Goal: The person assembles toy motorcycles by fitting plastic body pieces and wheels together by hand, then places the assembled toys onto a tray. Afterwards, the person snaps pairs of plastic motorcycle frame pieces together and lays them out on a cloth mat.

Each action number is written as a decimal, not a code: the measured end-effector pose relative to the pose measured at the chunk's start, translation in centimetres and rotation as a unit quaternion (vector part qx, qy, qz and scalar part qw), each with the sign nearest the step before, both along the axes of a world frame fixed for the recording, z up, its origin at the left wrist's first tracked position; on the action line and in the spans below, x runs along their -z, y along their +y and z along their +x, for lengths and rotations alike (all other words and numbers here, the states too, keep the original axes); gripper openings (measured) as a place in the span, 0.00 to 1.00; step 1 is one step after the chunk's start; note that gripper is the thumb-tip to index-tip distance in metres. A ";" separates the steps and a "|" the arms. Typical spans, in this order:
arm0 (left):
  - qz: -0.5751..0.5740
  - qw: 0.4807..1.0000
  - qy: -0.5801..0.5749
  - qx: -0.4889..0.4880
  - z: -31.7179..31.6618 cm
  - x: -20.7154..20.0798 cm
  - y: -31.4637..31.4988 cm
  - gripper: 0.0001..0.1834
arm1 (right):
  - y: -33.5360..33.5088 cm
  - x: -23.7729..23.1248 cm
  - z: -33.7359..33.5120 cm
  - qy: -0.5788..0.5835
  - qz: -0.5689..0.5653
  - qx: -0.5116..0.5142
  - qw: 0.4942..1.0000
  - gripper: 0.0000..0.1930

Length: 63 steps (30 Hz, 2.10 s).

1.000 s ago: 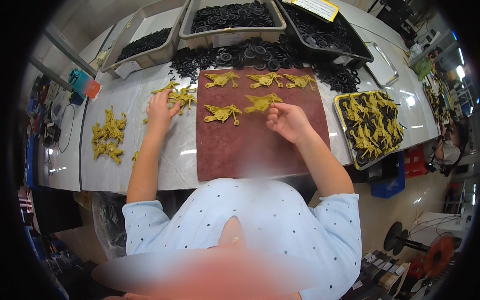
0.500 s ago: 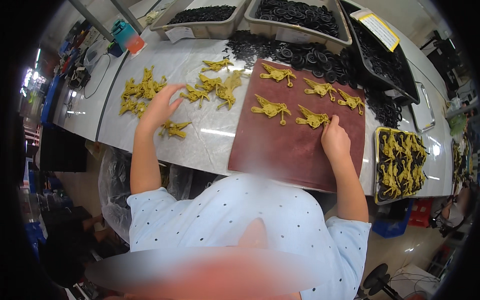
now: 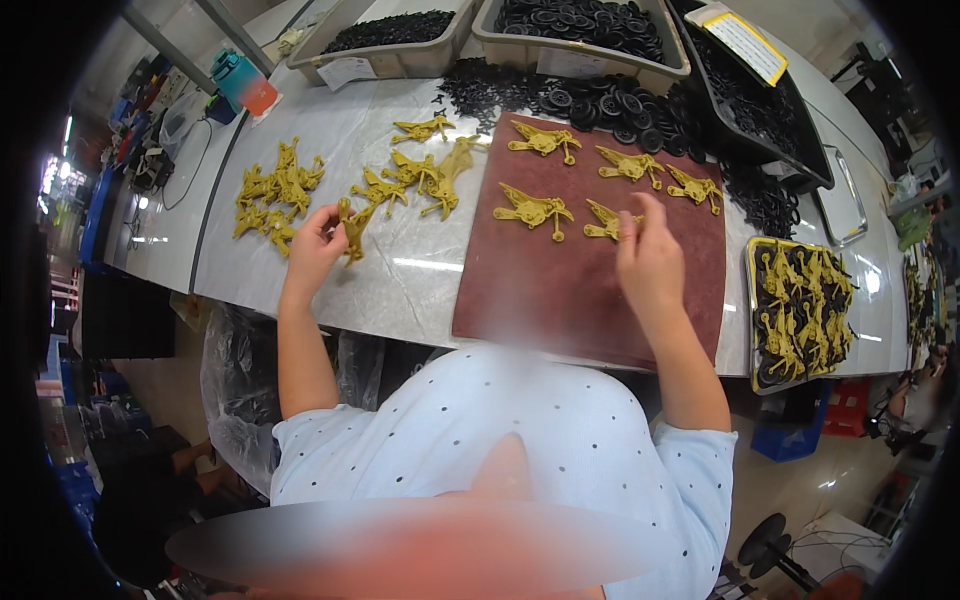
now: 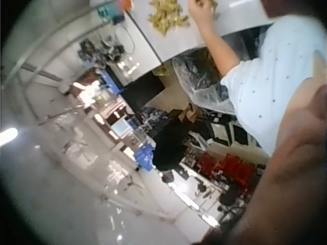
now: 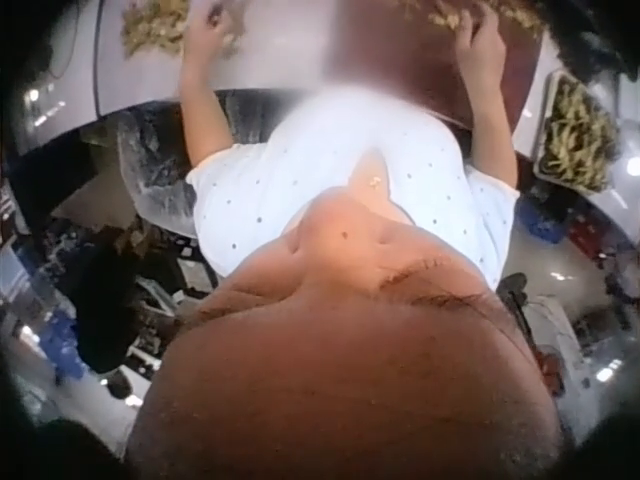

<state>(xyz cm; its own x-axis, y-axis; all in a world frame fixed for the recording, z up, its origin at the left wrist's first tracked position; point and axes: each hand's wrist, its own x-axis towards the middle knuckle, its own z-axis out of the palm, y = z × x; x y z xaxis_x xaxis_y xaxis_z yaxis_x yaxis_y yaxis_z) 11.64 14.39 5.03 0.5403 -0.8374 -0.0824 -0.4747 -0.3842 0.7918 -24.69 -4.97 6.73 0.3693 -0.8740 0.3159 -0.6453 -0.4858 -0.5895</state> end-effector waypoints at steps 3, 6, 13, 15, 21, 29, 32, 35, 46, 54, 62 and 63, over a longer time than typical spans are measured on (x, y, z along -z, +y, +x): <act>-0.252 0.948 0.190 0.043 -3.7 1.4 -2.9 0.11 | 2.2 -0.2 2.1 -0.109 0.067 -0.149 0.981 0.14; -0.332 0.802 0.493 0.052 -11.7 0.8 -5.6 0.12 | 4.6 0.8 4.6 -0.233 0.257 -0.256 0.902 0.19; -0.295 0.871 0.369 0.134 -17.1 0.3 -6.6 0.21 | 0.9 0.4 0.0 -0.190 0.164 -0.116 0.961 0.10; -0.194 0.945 0.167 0.203 -14.9 0.7 -6.5 0.19 | -2.7 -0.4 -3.9 -0.233 0.264 -0.038 0.935 0.08; -0.197 0.917 -0.200 0.283 -12.5 1.0 -9.4 0.18 | -9.8 4.5 -14.1 -0.217 0.349 0.097 0.906 0.11; -0.189 0.859 -0.367 0.303 -13.1 2.1 -13.3 0.25 | -7.0 6.7 -10.0 0.250 -0.053 0.228 0.940 0.15; -0.160 0.861 -0.372 0.309 -12.9 3.1 -14.1 0.27 | -7.9 7.3 -10.4 0.250 -0.146 0.216 0.933 0.16; -0.147 0.861 -0.378 0.308 -12.6 3.9 -14.9 0.26 | -8.0 7.7 -11.4 0.220 -0.149 0.186 0.946 0.16; -0.198 0.902 -0.360 0.133 -5.1 2.8 -8.7 0.30 | -8.6 9.7 -13.3 0.145 -0.170 0.156 0.962 0.17; 0.175 0.863 -0.413 -0.234 9.4 2.2 -4.3 0.35 | -8.7 7.9 -11.4 0.026 -0.166 0.146 0.975 0.18; -0.119 0.922 -0.304 -0.210 10.5 1.1 -2.2 0.24 | -4.7 1.5 -6.8 -0.055 -0.209 0.077 0.973 0.14; -0.215 0.955 -0.103 -0.178 9.0 0.2 -2.0 0.21 | -4.1 1.0 -5.8 -0.086 -0.193 0.051 0.976 0.13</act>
